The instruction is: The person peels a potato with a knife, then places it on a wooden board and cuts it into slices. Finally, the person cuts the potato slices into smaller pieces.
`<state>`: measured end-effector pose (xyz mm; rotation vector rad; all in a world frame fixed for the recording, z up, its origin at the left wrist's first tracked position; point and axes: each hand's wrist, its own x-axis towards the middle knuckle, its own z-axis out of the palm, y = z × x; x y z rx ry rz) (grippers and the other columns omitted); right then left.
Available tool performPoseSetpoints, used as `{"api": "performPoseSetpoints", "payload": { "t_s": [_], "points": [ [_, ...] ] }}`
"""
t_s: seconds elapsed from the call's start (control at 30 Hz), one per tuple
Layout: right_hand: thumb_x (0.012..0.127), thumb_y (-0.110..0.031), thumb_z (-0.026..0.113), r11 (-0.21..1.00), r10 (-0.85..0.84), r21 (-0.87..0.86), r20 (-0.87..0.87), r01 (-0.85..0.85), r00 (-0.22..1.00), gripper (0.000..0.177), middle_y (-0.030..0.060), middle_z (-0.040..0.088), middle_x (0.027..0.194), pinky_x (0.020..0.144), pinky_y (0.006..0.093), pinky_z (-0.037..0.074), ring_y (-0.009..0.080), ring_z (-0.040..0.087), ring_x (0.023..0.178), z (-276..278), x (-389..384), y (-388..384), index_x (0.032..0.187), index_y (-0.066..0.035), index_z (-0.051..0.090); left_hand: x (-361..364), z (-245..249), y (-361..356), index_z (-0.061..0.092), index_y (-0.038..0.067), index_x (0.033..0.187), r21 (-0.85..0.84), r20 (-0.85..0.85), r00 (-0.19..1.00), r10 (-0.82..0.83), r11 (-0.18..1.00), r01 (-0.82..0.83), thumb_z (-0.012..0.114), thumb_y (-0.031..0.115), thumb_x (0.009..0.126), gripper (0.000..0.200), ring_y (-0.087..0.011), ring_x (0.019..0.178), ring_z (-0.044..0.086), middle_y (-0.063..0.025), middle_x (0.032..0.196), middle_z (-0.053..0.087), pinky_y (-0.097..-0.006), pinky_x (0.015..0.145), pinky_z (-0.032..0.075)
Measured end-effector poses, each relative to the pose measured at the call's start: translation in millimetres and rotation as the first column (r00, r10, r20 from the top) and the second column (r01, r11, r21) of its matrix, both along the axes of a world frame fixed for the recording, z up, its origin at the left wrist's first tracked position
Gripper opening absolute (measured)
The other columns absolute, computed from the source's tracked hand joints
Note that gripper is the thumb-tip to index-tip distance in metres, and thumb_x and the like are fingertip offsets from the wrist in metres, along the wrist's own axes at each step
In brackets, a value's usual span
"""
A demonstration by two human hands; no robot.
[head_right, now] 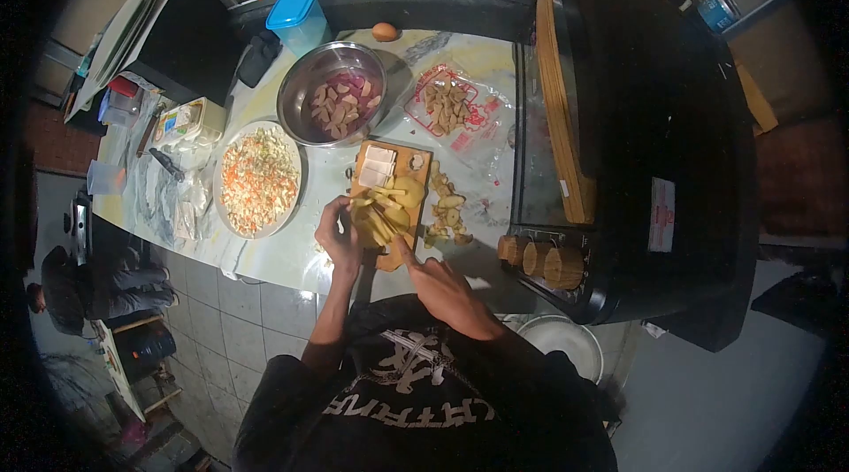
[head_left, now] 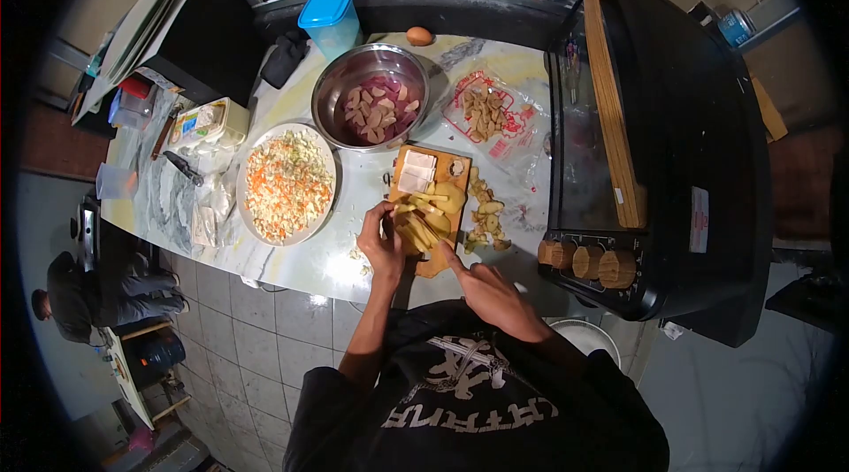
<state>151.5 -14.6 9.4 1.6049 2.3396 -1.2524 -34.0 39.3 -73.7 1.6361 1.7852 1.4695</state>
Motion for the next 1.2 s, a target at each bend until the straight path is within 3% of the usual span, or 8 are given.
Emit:
{"api": "performPoseSetpoints", "payload": {
  "t_s": [0.07, 0.3, 0.37, 0.53, 0.6, 0.8, 0.93, 1.2],
  "points": [
    [0.075, 0.012, 0.045, 0.998, -0.014, -0.059, 0.0, 0.014, 1.0, 0.083, 0.0235, 0.057, 0.07, 0.064, 0.0462, 0.046, 0.0374, 0.059, 0.066, 6, -1, 2, 0.15, -0.006, 0.013, -1, 8, 1, 0.061, -0.002, 0.096, -0.015, 0.004, 1.0, -0.008, 1.0, 0.008, 0.051, -0.022, 0.07, 0.035, -0.0184, 0.085, 0.065, -0.0117, 0.092, 0.066, -0.0289, 0.08, 0.05],
    [0.074, 0.014, 0.05, 1.0, -0.021, -0.011, -0.035, 0.021, 0.999, 0.081, 0.0249, 0.059, 0.073, 0.063, 0.0476, 0.048, 0.0407, 0.062, 0.071, 7, -1, -2, 0.148, -0.002, 0.019, -12, -3, -1, 0.056, -0.003, 0.101, -0.032, 0.056, 0.996, -0.064, 0.997, 0.066, 0.051, -0.019, 0.077, 0.03, -0.0176, 0.089, 0.062, -0.0117, 0.095, 0.061, -0.0275, 0.077, 0.05],
    [0.08, 0.008, 0.047, 0.996, -0.062, -0.072, -0.011, 0.061, 0.998, 0.081, 0.0216, 0.057, 0.074, 0.071, 0.0459, 0.046, 0.0362, 0.058, 0.069, 10, -1, -3, 0.151, -0.013, 0.014, -16, -1, 0, 0.056, -0.004, 0.101, -0.057, 0.071, 0.995, -0.071, 0.996, 0.075, 0.049, -0.018, 0.078, 0.028, -0.0174, 0.089, 0.062, -0.0121, 0.096, 0.061, -0.0272, 0.076, 0.05],
    [0.082, 0.006, 0.047, 0.995, -0.072, -0.07, -0.034, 0.069, 0.997, 0.08, 0.0206, 0.057, 0.075, 0.074, 0.0442, 0.045, 0.0346, 0.057, 0.072, 20, 3, -4, 0.152, -0.015, 0.014, -14, 9, 2, 0.056, -0.002, 0.099, -0.124, 0.124, 0.992, -0.034, 0.991, 0.05, 0.053, -0.015, 0.083, 0.021, -0.0216, 0.083, 0.064, -0.0143, 0.092, 0.062, -0.0305, 0.073, 0.051],
    [0.083, 0.006, 0.047, 0.992, -0.079, -0.1, -0.045, 0.074, 0.996, 0.079, 0.0204, 0.057, 0.075, 0.074, 0.0436, 0.044, 0.0343, 0.056, 0.072, 22, 4, -4, 0.152, -0.015, 0.014, -16, 6, 0, 0.055, -0.003, 0.102, -0.192, 0.197, 0.98, -0.043, 0.978, 0.082, 0.05, -0.016, 0.082, 0.024, -0.0222, 0.084, 0.065, -0.0148, 0.093, 0.063, -0.0309, 0.074, 0.051],
    [0.085, 0.002, 0.047, 0.991, -0.129, -0.049, -0.089, 0.125, 0.988, 0.076, 0.0232, 0.058, 0.075, 0.07, 0.046, 0.045, 0.0381, 0.058, 0.069, 22, 8, -5, 0.151, -0.018, 0.017, -19, 3, -1, 0.051, -0.002, 0.109, -0.275, 0.145, 0.978, -0.15, 0.943, 0.186, 0.05, -0.02, 0.076, 0.038, -0.0208, 0.095, 0.064, -0.0137, 0.101, 0.061, -0.0293, 0.082, 0.051],
    [0.085, 0.002, 0.047, 0.987, -0.158, -0.028, -0.148, 0.155, 0.976, 0.076, 0.0242, 0.06, 0.076, 0.069, 0.0475, 0.045, 0.0402, 0.06, 0.07, 20, 9, -6, 0.151, -0.02, 0.017, -13, 7, 0, 0.054, -0.003, 0.108, -0.218, 0.141, 0.981, -0.136, 0.962, 0.164, 0.047, -0.021, 0.077, 0.036, -0.0253, 0.088, 0.067, -0.0158, 0.097, 0.064, -0.0317, 0.079, 0.051],
    [0.083, 0.003, 0.048, 0.986, -0.165, -0.006, -0.198, 0.167, 0.966, 0.077, 0.0241, 0.06, 0.076, 0.068, 0.0475, 0.046, 0.0403, 0.06, 0.07, 19, 6, -8, 0.15, -0.02, 0.018, -13, 13, -2, 0.064, -0.003, 0.097, -0.147, 0.082, 0.984, -0.158, 0.975, 0.169, 0.057, -0.016, 0.079, 0.024, -0.0252, 0.089, 0.068, -0.0166, 0.096, 0.067, -0.0309, 0.077, 0.053]
  ]
}}
